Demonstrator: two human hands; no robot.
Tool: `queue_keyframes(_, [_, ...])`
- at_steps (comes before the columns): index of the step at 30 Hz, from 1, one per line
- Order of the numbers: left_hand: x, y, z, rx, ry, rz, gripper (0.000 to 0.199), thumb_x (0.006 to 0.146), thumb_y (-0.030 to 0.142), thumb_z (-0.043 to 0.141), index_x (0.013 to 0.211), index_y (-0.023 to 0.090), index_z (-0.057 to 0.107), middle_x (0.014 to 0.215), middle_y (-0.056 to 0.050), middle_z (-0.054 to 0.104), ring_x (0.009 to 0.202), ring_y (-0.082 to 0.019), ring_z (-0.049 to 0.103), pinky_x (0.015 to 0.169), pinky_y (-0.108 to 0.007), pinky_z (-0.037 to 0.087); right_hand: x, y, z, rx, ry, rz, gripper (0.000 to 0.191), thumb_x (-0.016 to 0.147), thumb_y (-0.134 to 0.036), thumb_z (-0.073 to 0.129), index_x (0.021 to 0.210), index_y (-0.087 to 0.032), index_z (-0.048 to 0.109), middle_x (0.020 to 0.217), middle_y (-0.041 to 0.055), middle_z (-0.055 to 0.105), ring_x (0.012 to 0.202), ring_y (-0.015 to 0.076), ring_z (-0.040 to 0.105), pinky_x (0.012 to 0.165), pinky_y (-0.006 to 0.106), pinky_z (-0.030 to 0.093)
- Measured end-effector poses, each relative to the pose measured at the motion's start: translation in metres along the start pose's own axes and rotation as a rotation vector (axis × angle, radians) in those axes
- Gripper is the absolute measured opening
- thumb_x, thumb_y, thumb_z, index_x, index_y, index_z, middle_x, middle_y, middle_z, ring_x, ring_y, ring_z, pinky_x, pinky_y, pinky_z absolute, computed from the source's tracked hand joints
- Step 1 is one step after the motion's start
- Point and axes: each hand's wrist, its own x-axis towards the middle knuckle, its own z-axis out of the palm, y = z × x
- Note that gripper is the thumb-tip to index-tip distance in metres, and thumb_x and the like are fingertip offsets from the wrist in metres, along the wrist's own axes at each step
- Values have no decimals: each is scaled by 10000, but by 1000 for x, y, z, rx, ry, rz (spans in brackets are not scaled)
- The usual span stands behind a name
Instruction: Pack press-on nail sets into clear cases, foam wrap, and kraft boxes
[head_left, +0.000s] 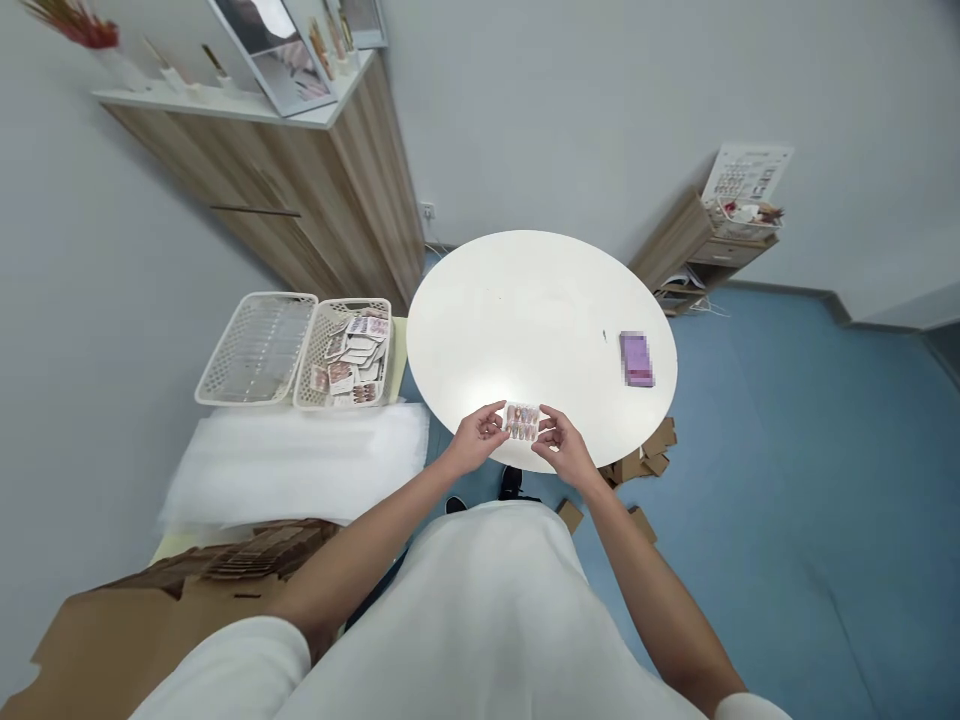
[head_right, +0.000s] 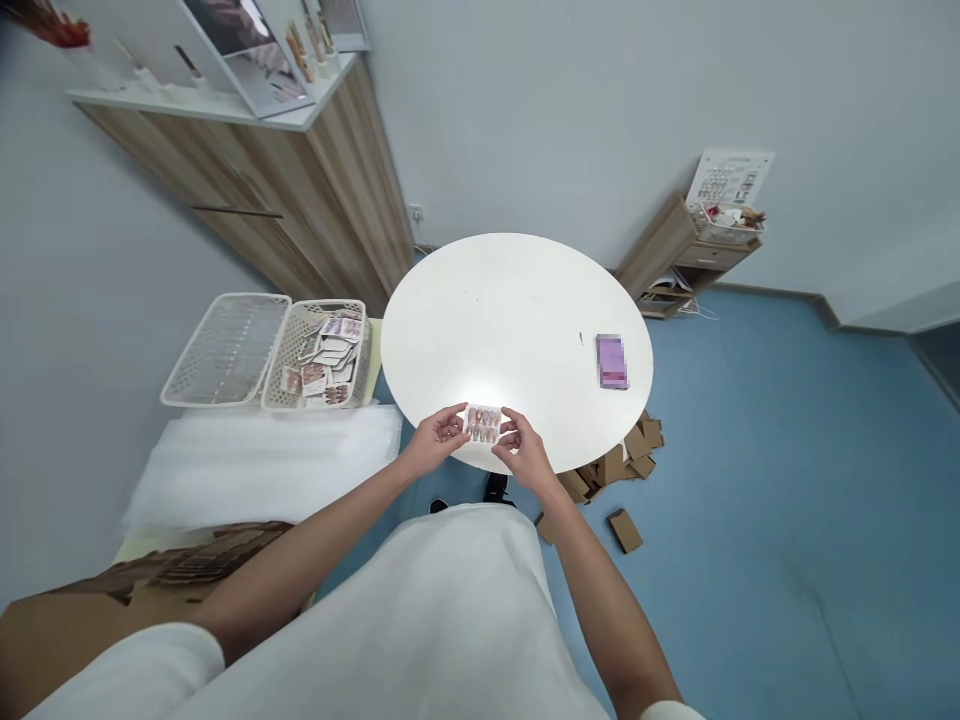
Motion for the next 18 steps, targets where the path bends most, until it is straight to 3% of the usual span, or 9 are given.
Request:
queue_keyframes(2, [14, 5, 13, 23, -5, 20, 498, 710, 241, 610, 1186, 173, 480, 805, -9, 526, 665, -69, 511, 643, -224, 444, 3, 3, -19, 59, 12, 14, 553, 685, -305, 622, 1193, -233, 413, 904, 30, 569, 727, 125, 590, 715, 316, 482])
queue_keyframes(5, [37, 11, 29, 27, -9, 50, 545, 684, 237, 639, 1193, 177, 454, 805, -14, 556, 681, -82, 531, 672, -243, 450, 16, 9, -42, 138, 49, 68, 361, 726, -393, 576, 1022, -199, 501, 761, 20, 623, 739, 158, 620, 732, 337, 485])
queue_keyframes(10, [70, 16, 43, -54, 129, -10, 575, 652, 244, 673, 1174, 167, 445, 795, -23, 582, 710, -104, 564, 689, -268, 464, 41, 21, -65, 211, -34, 201, 319, 703, -487, 578, 767, -180, 519, 758, 47, 658, 725, 186, 647, 724, 357, 497])
queue_keyframes(14, [83, 12, 50, -26, 124, -84, 520, 656, 259, 673, 1132, 158, 491, 816, -37, 588, 713, -108, 569, 700, -275, 465, 55, 28, -76, 281, -41, 220, 319, 696, -482, 586, 769, -181, 511, 731, 28, 645, 677, 163, 637, 720, 342, 492])
queue_keyframes(18, [85, 7, 60, 65, 2, -131, 627, 680, 266, 653, 1252, 196, 405, 788, -7, 569, 663, -88, 554, 684, -266, 462, 67, 36, -86, 217, 55, 182, 359, 725, -446, 556, 976, -196, 492, 695, -10, 597, 622, 135, 594, 659, 311, 479])
